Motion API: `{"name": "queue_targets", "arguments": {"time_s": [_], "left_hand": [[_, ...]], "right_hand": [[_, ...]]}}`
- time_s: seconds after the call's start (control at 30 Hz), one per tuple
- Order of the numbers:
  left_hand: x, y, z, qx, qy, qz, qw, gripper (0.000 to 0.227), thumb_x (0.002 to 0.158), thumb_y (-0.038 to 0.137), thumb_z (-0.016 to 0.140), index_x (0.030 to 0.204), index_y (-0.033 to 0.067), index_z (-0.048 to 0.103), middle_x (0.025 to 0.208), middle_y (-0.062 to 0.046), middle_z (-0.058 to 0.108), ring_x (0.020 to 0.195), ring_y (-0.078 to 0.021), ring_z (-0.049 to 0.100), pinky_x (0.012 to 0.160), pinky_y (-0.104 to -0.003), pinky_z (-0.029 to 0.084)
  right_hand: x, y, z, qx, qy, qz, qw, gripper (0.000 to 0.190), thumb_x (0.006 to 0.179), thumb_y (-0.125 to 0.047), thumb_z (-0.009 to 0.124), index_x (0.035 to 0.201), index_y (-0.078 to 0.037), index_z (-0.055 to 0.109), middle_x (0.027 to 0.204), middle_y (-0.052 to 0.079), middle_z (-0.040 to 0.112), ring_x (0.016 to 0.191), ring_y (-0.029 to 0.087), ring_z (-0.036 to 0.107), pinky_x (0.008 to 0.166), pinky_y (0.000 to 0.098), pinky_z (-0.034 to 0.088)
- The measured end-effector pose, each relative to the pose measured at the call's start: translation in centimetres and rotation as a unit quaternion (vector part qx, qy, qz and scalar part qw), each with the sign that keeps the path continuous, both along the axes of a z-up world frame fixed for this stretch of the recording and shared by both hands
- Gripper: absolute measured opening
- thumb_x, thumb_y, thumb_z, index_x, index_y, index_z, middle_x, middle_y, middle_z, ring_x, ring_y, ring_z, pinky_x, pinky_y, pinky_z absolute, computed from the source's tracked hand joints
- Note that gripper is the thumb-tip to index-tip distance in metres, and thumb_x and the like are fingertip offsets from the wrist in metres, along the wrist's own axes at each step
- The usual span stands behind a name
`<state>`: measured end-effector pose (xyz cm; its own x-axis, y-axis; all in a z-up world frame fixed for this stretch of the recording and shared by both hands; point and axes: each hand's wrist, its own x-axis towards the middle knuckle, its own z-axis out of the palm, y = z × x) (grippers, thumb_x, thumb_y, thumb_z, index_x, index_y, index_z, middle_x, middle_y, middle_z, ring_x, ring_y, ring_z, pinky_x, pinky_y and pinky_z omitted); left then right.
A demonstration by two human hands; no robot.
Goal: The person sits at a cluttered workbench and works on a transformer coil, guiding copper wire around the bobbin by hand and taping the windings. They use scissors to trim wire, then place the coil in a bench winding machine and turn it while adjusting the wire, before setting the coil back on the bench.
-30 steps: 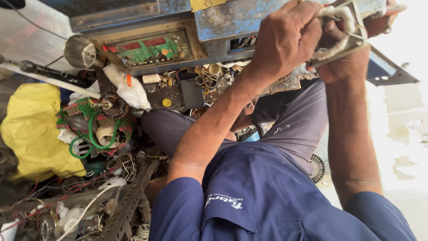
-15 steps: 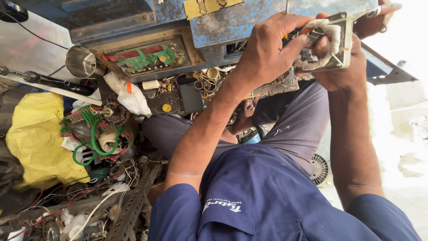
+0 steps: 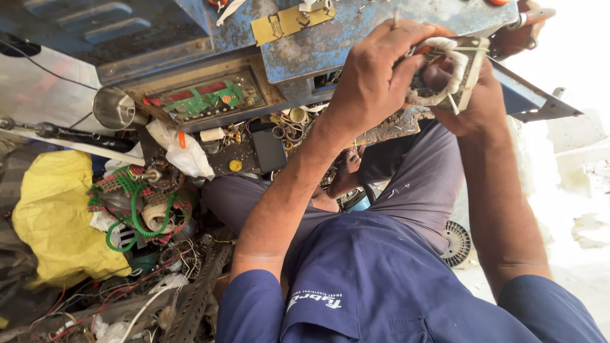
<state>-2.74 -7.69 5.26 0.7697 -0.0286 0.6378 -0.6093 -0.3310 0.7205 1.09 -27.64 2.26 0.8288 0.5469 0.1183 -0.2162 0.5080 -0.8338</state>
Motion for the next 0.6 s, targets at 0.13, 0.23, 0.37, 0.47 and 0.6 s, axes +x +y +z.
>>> {"name": "queue_targets", "arguments": {"time_s": [0.13,0.23,0.37,0.47,0.6], "left_hand": [[0.4,0.0,-1.4,-0.016,0.024,0.043,0.999,0.038,0.091,0.002,0.075,0.127,0.0055,0.066,0.113,-0.012,0.071,0.101,-0.0245,0.073,0.088,-0.035,0.061],[0.5,0.1,-1.9,-0.027,0.062,0.036,0.997,0.038,0.088,0.005,0.078,0.125,0.0067,0.068,0.107,-0.011,0.074,0.095,-0.0217,0.076,0.085,-0.035,0.062],[0.9,0.1,-2.3,-0.009,0.047,0.043,0.998,0.034,0.089,0.003,0.076,0.122,0.0076,0.071,0.105,-0.010,0.075,0.095,-0.0206,0.076,0.085,-0.033,0.062],[1.0,0.3,-1.7,-0.043,0.106,0.020,0.993,0.029,0.084,0.001,0.076,0.112,0.0080,0.077,0.098,-0.010,0.077,0.080,-0.0183,0.077,0.063,-0.032,0.058],[1.1,0.1,-2.0,-0.029,0.071,0.040,0.996,0.029,0.082,-0.002,0.073,0.110,0.0069,0.077,0.094,-0.009,0.076,0.078,-0.0177,0.075,0.066,-0.032,0.059]], "right_hand": [[0.1,0.0,-0.8,-0.026,0.022,-0.049,0.998,0.050,0.106,0.011,0.064,0.155,0.002,0.053,0.126,0.012,0.068,0.107,0.013,0.070,0.092,0.0257,0.060],[0.2,-0.3,-1.4,-0.007,0.048,-0.058,0.997,0.046,0.109,0.009,0.065,0.153,0.003,0.054,0.125,0.014,0.070,0.101,0.011,0.071,0.088,0.0218,0.059],[0.1,-0.2,-1.2,0.050,0.079,-0.023,0.995,0.041,0.108,0.003,0.066,0.148,0.002,0.056,0.118,0.013,0.071,0.095,0.013,0.073,0.086,0.0277,0.063],[-0.4,0.2,-0.5,-0.007,0.024,-0.031,0.999,0.044,0.106,0.002,0.068,0.148,0.000,0.056,0.123,0.012,0.071,0.099,0.016,0.073,0.085,0.0316,0.064],[-0.1,0.3,-0.4,-0.022,-0.011,-0.030,0.999,0.044,0.107,0.001,0.070,0.148,-0.001,0.057,0.122,0.011,0.071,0.097,0.016,0.072,0.083,0.0325,0.064]]}}
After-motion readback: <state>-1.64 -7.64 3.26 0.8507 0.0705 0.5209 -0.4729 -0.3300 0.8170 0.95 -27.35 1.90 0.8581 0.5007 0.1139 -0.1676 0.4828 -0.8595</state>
